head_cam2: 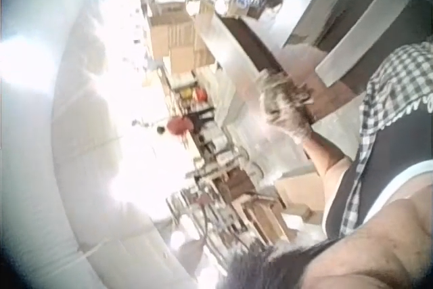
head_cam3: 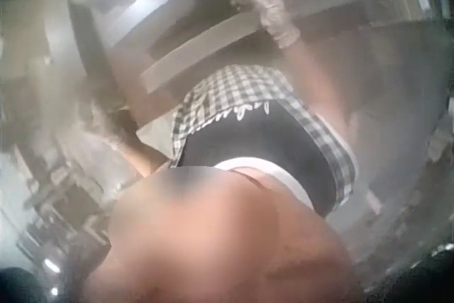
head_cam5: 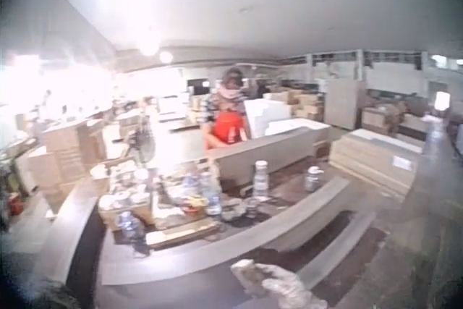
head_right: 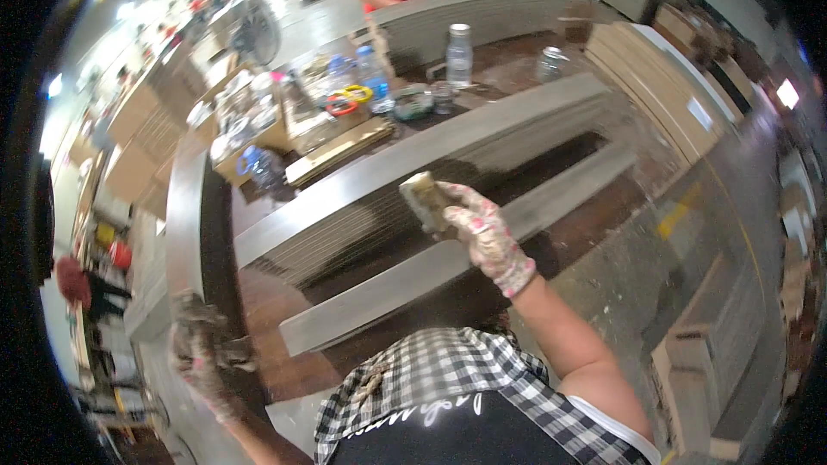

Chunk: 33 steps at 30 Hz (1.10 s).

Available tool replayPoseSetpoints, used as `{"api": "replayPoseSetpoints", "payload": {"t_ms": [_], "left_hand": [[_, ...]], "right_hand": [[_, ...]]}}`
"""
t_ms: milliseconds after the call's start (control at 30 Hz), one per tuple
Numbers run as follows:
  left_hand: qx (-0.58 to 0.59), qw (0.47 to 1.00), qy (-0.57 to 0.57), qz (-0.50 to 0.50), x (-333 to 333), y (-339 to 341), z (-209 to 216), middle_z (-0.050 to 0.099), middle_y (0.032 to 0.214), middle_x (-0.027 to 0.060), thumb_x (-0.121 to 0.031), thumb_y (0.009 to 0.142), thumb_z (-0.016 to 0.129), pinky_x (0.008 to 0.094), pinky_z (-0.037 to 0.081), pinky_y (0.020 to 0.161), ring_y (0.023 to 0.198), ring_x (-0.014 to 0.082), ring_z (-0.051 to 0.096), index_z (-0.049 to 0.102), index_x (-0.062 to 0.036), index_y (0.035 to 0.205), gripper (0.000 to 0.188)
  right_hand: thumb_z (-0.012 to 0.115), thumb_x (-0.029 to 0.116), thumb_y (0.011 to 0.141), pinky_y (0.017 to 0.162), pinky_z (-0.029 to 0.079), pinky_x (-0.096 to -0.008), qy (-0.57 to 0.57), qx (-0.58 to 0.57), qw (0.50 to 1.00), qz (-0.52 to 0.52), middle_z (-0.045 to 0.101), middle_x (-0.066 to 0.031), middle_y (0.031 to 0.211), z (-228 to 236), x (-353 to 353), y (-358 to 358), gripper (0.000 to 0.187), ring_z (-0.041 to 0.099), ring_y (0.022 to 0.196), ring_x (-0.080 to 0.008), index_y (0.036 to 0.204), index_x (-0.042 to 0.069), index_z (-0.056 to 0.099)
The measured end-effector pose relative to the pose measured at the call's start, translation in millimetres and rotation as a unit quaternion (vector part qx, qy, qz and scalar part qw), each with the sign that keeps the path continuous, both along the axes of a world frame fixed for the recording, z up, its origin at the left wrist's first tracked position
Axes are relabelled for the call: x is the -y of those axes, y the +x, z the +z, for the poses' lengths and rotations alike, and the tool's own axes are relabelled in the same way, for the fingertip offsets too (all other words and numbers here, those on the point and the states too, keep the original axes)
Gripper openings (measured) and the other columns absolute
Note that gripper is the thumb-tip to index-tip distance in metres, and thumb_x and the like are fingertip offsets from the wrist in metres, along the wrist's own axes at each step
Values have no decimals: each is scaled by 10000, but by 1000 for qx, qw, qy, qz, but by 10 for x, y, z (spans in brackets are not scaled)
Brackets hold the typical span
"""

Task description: The person wipes several long wooden planks using a cloth, handling them one at a time and moving them across a workbench.

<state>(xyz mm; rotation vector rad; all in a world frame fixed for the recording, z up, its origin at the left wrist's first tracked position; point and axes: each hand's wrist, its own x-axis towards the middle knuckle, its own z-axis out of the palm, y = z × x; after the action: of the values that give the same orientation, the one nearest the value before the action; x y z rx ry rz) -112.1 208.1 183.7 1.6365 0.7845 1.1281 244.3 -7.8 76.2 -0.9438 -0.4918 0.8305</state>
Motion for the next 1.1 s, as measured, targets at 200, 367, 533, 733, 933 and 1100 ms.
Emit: {"api": "replayPoseSetpoints", "payload": {"t_ms": [200,367,533,733,933,1100], "left_hand": [[-66,962,28,-265,321,1307,-665,687,945,52,45,859,696,273,580,680,815,154,691,666,-2,1006,157],[-97,933,0,-347,866,2139,-780,699,1011,103,32,865,699,303,604,712,811,171,709,652,49,974,120],[-116,914,-80,-381,1335,2750,-851,721,1024,105,51,852,656,290,578,780,869,150,700,627,24,1185,336],[-186,892,164,-377,1673,3584,-891,689,907,117,-101,792,724,343,552,747,804,256,689,735,-64,1086,297],[-208,887,136,-389,1738,4089,-1320,687,912,129,-252,860,709,406,544,733,790,275,681,704,-32,995,258],[-233,793,-322,-461,1649,4226,-969,718,910,91,-238,930,729,291,571,738,822,158,681,621,46,1160,381]], "right_hand": [[622,131,935,932,545,-391,12,25,993,-119,607,-123,1334,-53,757,121,527,632,1160,-236,1424,-3,477],[628,54,898,1056,439,-315,-105,176,940,-274,624,-64,1284,-95,1495,599,475,572,1179,-150,1365,-6,561],[632,55,893,1059,435,-312,-126,166,928,-308,628,-67,1294,-45,1940,1279,458,577,1184,-160,1344,-10,581],[649,106,890,1098,411,-337,-69,133,969,-195,618,-109,1323,-57,2065,2143,484,565,1239,-195,1347,-35,569],[679,132,868,1117,396,-347,-29,219,971,-92,601,-109,1350,336,1522,2747,546,555,1257,-194,1373,-29,548],[700,163,837,1041,455,-327,-55,326,944,-5,625,-84,1277,851,650,3129,573,582,1177,-175,1361,-19,556]]}}
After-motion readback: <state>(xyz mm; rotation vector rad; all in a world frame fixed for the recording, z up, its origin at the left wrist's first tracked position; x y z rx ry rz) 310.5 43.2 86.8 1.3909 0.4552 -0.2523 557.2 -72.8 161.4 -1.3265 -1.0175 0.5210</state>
